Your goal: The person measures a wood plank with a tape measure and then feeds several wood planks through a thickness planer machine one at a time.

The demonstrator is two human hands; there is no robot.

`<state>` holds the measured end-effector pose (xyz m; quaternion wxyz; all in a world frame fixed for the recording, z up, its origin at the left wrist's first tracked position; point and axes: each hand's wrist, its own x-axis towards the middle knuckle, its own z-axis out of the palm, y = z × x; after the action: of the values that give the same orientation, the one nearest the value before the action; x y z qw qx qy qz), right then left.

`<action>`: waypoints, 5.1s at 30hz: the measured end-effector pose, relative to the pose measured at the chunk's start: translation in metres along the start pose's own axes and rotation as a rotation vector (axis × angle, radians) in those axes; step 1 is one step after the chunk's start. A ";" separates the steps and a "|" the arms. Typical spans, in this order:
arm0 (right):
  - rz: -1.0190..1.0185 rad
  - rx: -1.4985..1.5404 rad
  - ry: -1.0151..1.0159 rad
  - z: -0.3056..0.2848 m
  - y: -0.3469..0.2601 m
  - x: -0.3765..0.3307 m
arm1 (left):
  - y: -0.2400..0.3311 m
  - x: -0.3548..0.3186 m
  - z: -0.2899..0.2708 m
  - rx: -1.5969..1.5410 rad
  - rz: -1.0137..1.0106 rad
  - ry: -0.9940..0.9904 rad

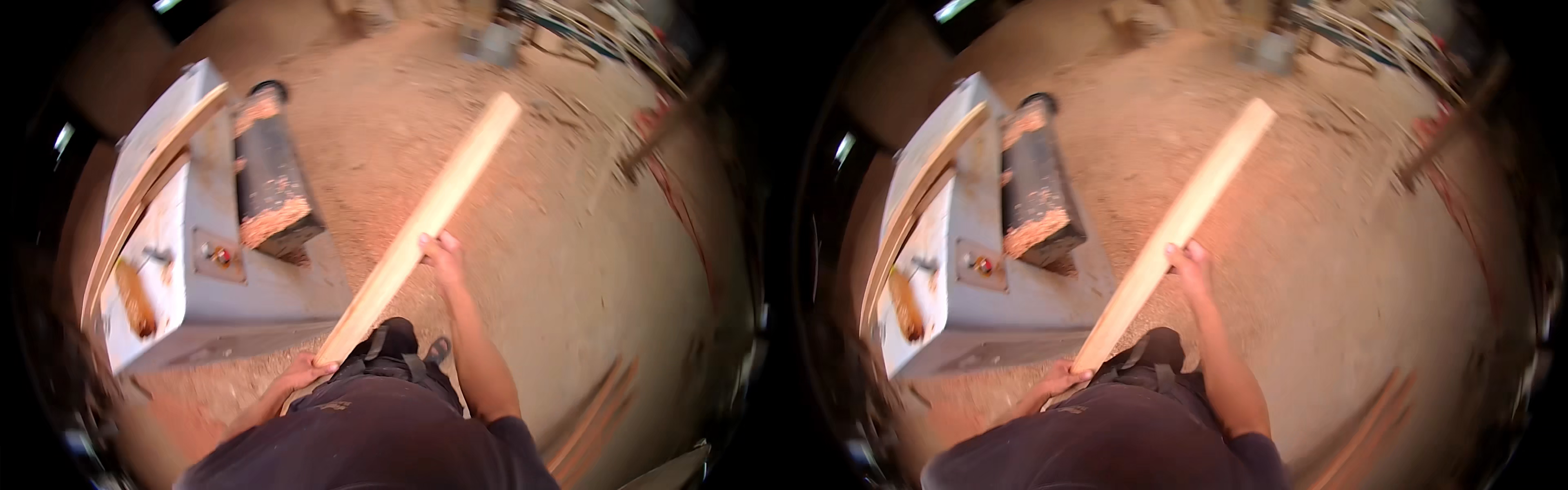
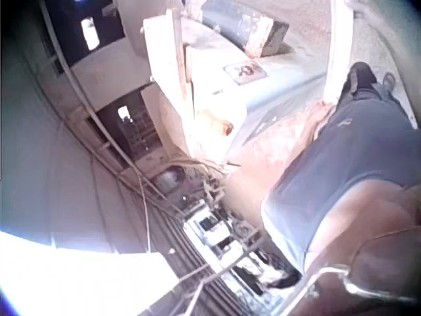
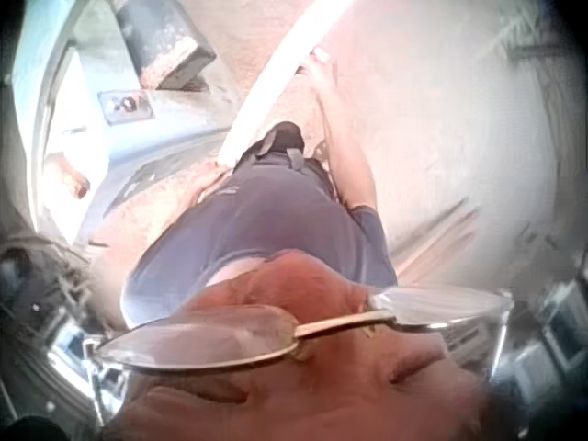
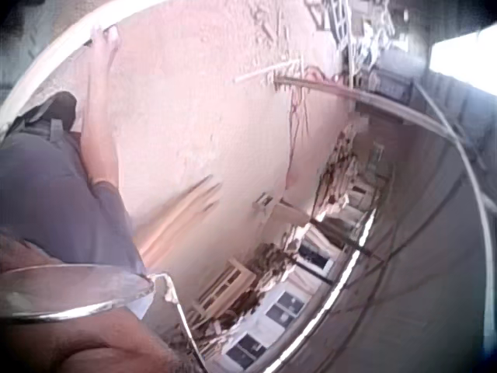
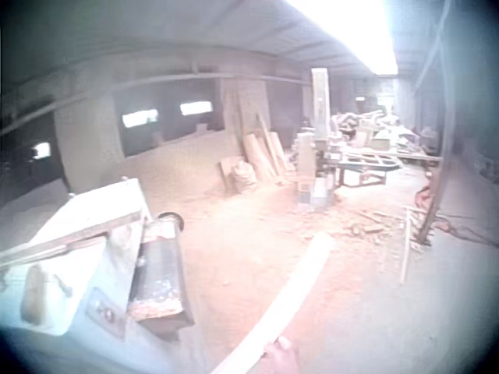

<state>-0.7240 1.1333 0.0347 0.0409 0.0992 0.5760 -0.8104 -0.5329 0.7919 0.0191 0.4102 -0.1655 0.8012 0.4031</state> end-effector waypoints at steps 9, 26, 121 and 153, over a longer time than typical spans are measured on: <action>0.143 -0.213 -0.641 -0.054 -0.037 0.173 | 0.120 0.108 0.071 -0.520 0.230 0.217; 1.189 -0.807 0.154 -0.490 0.097 0.420 | 0.335 0.300 0.009 -1.060 0.237 0.892; 1.161 -0.794 -2.043 0.263 -0.027 0.534 | 0.946 0.544 -0.100 -2.192 -1.546 1.467; 1.281 -0.941 -2.162 0.205 -0.037 0.545 | 1.025 0.612 -0.044 -1.145 -2.135 1.579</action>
<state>-1.2861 0.9790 0.0210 0.8719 -0.3596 0.3293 -0.0462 -1.5391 1.4335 0.0732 -0.1527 -0.9870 0.0425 -0.0252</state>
